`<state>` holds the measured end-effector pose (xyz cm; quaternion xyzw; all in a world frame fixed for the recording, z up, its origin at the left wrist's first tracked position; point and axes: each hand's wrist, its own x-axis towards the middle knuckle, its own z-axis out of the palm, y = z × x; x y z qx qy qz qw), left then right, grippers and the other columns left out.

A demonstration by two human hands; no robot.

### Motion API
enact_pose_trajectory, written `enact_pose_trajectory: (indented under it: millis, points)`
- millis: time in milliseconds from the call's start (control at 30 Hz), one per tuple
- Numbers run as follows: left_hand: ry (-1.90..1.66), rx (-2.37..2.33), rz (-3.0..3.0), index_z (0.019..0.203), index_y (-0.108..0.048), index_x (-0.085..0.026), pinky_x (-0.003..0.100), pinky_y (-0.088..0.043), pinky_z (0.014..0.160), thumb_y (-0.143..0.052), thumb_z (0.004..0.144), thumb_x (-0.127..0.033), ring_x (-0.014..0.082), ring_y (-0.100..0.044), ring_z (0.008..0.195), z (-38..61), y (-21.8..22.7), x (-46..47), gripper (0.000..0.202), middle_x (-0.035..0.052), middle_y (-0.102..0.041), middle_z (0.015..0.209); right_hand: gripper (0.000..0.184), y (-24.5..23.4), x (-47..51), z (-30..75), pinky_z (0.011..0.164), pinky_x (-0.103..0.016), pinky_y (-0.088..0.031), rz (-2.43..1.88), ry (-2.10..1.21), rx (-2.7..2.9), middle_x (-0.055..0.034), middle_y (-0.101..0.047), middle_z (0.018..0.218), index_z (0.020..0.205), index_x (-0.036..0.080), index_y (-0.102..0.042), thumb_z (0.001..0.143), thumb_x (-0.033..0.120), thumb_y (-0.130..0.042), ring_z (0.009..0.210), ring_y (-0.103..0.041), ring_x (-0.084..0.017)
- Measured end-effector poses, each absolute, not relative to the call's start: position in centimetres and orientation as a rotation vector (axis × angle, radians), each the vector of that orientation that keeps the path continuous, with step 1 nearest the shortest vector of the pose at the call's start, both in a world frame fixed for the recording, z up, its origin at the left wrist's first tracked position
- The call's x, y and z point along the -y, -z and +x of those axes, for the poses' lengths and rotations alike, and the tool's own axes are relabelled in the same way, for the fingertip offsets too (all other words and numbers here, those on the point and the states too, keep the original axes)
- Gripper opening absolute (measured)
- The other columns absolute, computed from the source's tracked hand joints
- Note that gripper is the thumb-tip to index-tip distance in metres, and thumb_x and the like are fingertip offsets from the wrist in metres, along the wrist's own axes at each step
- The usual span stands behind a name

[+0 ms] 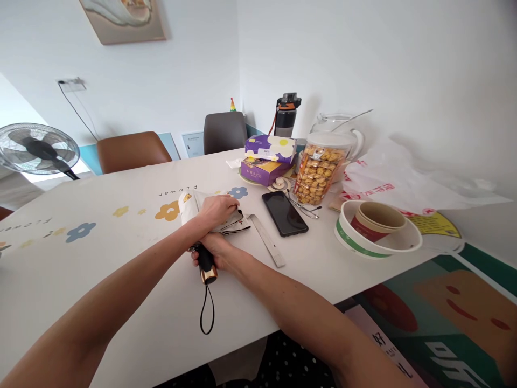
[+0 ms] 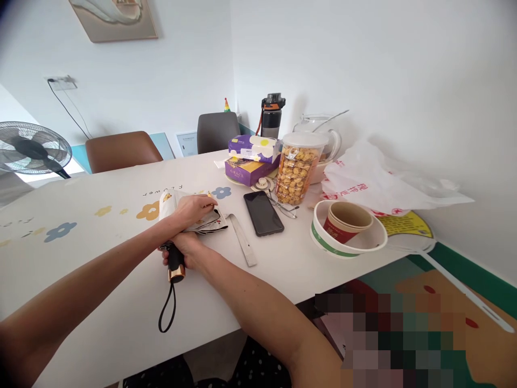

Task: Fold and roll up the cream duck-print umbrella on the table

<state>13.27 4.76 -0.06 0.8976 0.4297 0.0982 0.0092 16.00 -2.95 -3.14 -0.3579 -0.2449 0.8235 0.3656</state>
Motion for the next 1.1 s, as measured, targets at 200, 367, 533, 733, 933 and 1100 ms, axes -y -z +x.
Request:
enact_pose_trajectory:
  millis: [200,367,533,733,933,1100]
  points:
    - [-0.740,-1.478,2.774,0.093,-0.061,-0.026,0.026,-0.038,0.063,-0.039,0.084,-0.027,0.0178,-0.050,0.105,12.8,-0.9,-3.2,0.024,0.0003,-0.058,0.114,0.008,3.5,2.9,15.8,0.034,-0.020,-0.039,-0.928,-2.120,0.650,0.0021,-0.049,0.052,0.074,0.017,-0.047,0.074,0.011,-0.053,0.038,-0.041,-0.007]
    - [-0.781,-1.537,2.618,0.096,-0.053,-0.024,0.026,-0.038,0.061,-0.041,0.080,-0.022,0.0144,-0.057,0.077,12.4,-0.9,-2.6,0.019,0.0001,-0.062,0.101,0.008,3.6,3.0,15.6,0.036,-0.023,-0.043,-0.948,-2.087,0.699,0.0008,-0.051,0.054,0.075,0.015,-0.049,0.072,0.009,-0.054,0.039,-0.044,-0.008]
    - [-1.103,-1.530,2.379,0.093,-0.049,-0.022,0.027,-0.043,0.063,-0.041,0.080,-0.025,0.0133,-0.055,0.066,10.5,-1.7,-2.6,0.015,-0.0004,-0.059,0.077,0.007,3.3,3.1,15.9,0.035,-0.022,-0.043,-0.991,-2.091,0.639,-0.0010,-0.054,0.059,0.073,0.013,-0.048,0.072,0.011,-0.055,0.039,-0.045,-0.007]
    - [-1.394,-1.349,2.014,0.101,-0.054,-0.022,0.024,-0.051,0.057,-0.046,0.069,-0.016,0.0115,-0.060,0.067,5.2,-4.2,-1.6,0.034,0.0008,-0.058,0.093,0.009,3.1,3.0,16.2,0.035,-0.020,-0.042,-0.979,-2.091,0.601,-0.0006,-0.054,0.061,0.076,0.014,-0.050,0.073,0.016,-0.059,0.038,-0.044,-0.006]
    - [-1.380,-1.476,1.576,0.072,-0.061,-0.019,0.031,-0.057,0.067,-0.055,0.063,-0.018,0.0166,-0.064,0.073,-0.1,-3.4,0.2,0.010,0.0012,-0.064,0.085,0.012,3.3,2.7,16.1,0.034,-0.019,-0.041,-1.018,-2.095,0.594,0.0009,-0.053,0.060,0.074,0.014,-0.051,0.071,0.018,-0.062,0.037,-0.043,-0.006]
    - [-1.336,-1.503,1.391,0.070,-0.064,-0.020,0.035,-0.057,0.076,-0.064,0.060,-0.026,0.0193,-0.063,0.083,-3.1,0.2,1.0,0.011,0.0016,-0.063,0.094,0.017,2.9,2.9,16.7,0.034,-0.017,-0.038,-0.880,-2.164,0.601,0.0036,-0.048,0.059,0.076,0.016,-0.050,0.071,0.021,-0.065,0.037,-0.041,-0.004]
